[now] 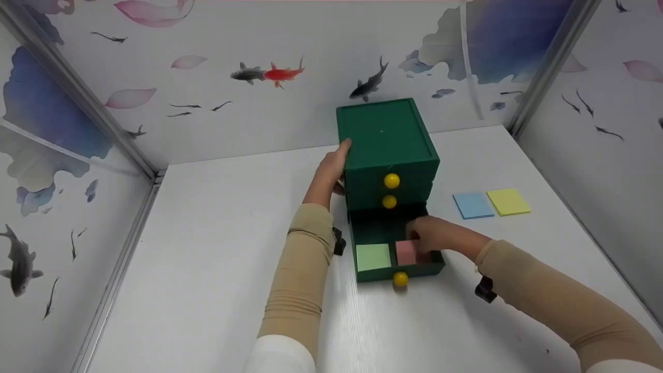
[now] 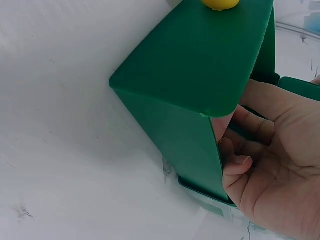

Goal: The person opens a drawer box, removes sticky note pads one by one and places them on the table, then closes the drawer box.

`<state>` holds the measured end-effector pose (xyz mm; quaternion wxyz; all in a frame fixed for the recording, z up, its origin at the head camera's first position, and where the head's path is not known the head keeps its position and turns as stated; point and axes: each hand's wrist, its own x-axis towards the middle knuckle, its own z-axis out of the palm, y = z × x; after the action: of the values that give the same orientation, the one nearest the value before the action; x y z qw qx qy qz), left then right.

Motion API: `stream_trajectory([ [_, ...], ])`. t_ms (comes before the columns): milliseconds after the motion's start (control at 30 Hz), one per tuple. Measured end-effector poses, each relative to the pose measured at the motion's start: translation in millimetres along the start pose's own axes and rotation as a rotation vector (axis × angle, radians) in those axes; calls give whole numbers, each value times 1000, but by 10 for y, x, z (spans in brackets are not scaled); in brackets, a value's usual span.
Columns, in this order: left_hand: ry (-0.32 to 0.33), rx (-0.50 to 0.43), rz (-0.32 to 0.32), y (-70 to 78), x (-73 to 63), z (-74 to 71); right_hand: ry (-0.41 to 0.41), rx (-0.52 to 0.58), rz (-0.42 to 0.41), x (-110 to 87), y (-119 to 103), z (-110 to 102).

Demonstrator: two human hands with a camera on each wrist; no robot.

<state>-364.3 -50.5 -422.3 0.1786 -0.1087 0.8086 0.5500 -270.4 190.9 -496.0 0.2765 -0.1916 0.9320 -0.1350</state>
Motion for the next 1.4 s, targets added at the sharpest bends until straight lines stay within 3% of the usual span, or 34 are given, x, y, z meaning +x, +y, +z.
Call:
stream_trajectory([
  [300,0,2,3,10,9,8,-29,-14,19,-17,-8,6],
  [700,-12,-10,-5,-11,19,-5,7,-107,-58,-51,-8,79],
  [867,4,1,17,-24,1,-1,46,-123,-132,-59,15,106],
  [1033,28,8,32,-55,-15,24,90,-84,-155,-95,59,126],
  [1400,18,-6,17,-30,-11,19,180,96,-155,-312,85,68],
])
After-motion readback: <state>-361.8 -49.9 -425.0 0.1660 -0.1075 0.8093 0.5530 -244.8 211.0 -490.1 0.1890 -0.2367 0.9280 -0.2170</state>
